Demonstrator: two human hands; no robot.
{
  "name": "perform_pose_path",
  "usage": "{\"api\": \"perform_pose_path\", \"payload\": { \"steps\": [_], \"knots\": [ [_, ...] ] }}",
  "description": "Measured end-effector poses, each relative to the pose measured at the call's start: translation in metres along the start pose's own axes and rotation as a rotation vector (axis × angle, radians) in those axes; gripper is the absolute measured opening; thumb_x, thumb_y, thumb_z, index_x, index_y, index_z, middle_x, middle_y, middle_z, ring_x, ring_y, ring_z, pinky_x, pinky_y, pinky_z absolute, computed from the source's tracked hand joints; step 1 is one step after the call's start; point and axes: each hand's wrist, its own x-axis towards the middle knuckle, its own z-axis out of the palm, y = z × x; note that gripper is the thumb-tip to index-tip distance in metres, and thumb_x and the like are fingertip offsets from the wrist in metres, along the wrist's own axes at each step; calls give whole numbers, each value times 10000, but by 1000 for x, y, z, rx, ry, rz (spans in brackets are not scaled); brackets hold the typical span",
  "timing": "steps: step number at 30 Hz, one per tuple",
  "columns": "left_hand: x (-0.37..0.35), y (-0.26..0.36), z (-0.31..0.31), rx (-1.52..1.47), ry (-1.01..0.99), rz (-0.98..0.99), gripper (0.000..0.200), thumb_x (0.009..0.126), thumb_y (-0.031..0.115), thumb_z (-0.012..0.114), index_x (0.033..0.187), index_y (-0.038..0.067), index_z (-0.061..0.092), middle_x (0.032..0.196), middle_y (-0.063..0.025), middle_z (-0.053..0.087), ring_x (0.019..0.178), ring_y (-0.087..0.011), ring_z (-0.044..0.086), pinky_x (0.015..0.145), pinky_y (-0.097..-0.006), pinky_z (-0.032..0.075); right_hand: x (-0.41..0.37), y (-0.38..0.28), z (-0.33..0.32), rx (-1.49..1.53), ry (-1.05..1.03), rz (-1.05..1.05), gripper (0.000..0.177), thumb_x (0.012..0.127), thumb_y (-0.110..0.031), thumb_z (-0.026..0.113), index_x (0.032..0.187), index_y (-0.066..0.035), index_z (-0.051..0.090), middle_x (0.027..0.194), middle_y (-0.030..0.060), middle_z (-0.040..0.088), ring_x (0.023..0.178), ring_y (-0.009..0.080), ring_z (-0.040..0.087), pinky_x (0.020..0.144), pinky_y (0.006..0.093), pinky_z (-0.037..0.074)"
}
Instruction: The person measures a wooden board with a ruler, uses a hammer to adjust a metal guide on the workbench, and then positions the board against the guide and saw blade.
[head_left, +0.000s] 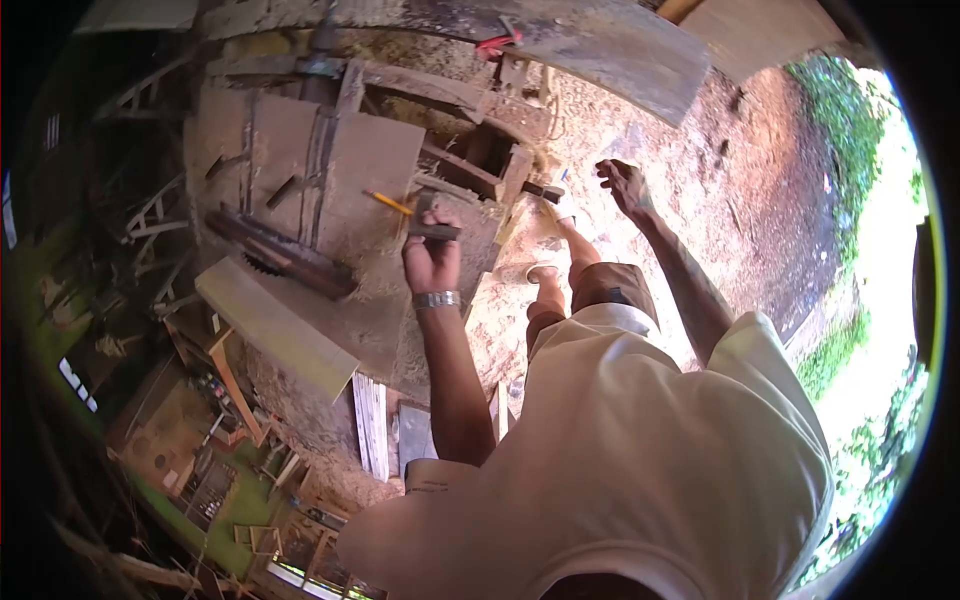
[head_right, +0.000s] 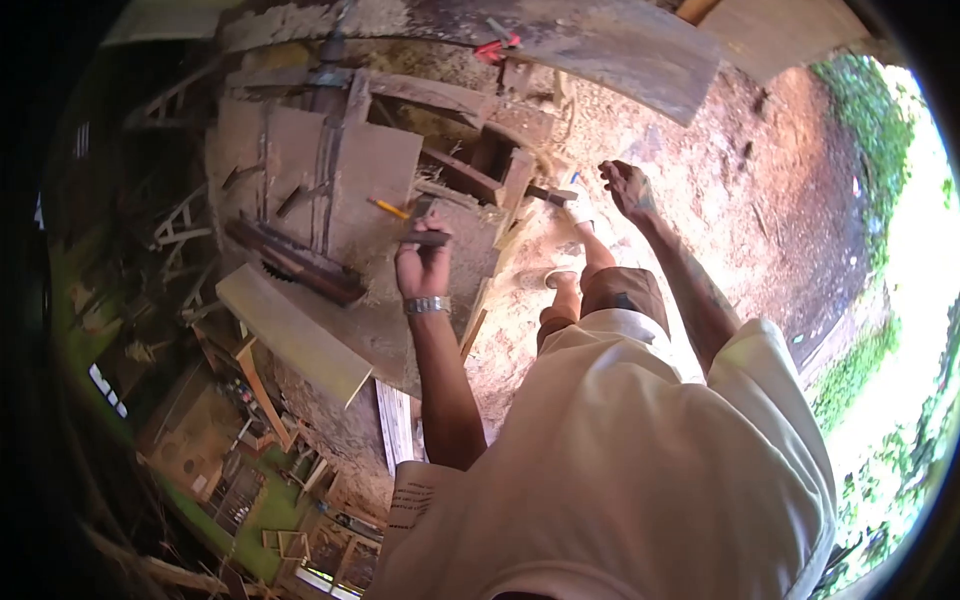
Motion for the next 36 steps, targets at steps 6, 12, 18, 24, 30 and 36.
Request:
{"api": "perform_pose_path", "payload": {
  "steps": [6, 12, 18, 24, 30, 36],
  "knots": [
    [25, 0, -4, 453, 203, 325, 351, 1067, 132, 481, 1322, -103, 537, 1335, -220, 594, 1213, -325, 606, 1102, -430, 484, 33, 96, 25, -52, -31, 125, 410, 993, -367, 650, 1174, -12, 746, 978, 129, 761, 801, 195, 704, 721, 328, 582],
    [-24, -106, -73, 1343, 479, 443, 258, 994, 87, 591, 1197, -65, 636, 1209, -142, 657, 1115, -248, 659, 1005, -370, 540, 80, 62, 77, 493, 141, 266, 467, 986, -379, 700, 1256, 3, 711, 1035, 94, 745, 854, 165, 658, 751, 309, 539],
    [12, -164, -132, 1811, 130, 341, 163, 1041, 87, 582, 1118, -36, 657, 1030, -104, 710, 909, -176, 697, 825, -305, 570, 105, 46, 96, 620, 199, 312, 381, 999, -353, 682, 1181, -25, 748, 970, 41, 730, 797, 152, 631, 726, 301, 525],
    [78, -159, -252, 1960, 68, -32, 251, 1042, 169, 574, 1173, -26, 662, 1035, -111, 722, 919, -166, 708, 790, -288, 569, 101, 38, 91, 434, 173, 154, 335, 1021, -325, 636, 1093, -24, 763, 845, 17, 690, 730, 107, 587, 655, 287, 478],
    [119, -139, -348, 1848, 190, -44, 168, 985, 127, 603, 1090, 8, 658, 904, -28, 658, 738, -103, 617, 663, -258, 542, 106, 46, 88, 217, 139, 44, 375, 1025, -354, 595, 1106, -22, 751, 764, 71, 689, 643, 127, 569, 593, 323, 462],
    [152, -139, -341, 1442, 437, -190, 212, 999, 159, 628, 1180, 49, 620, 1046, -79, 680, 914, -153, 674, 781, -318, 560, 116, 64, 94, 154, 126, 32, 371, 1016, -370, 584, 1118, -57, 755, 804, 124, 737, 702, 189, 667, 680, 352, 531]
  ]
}}
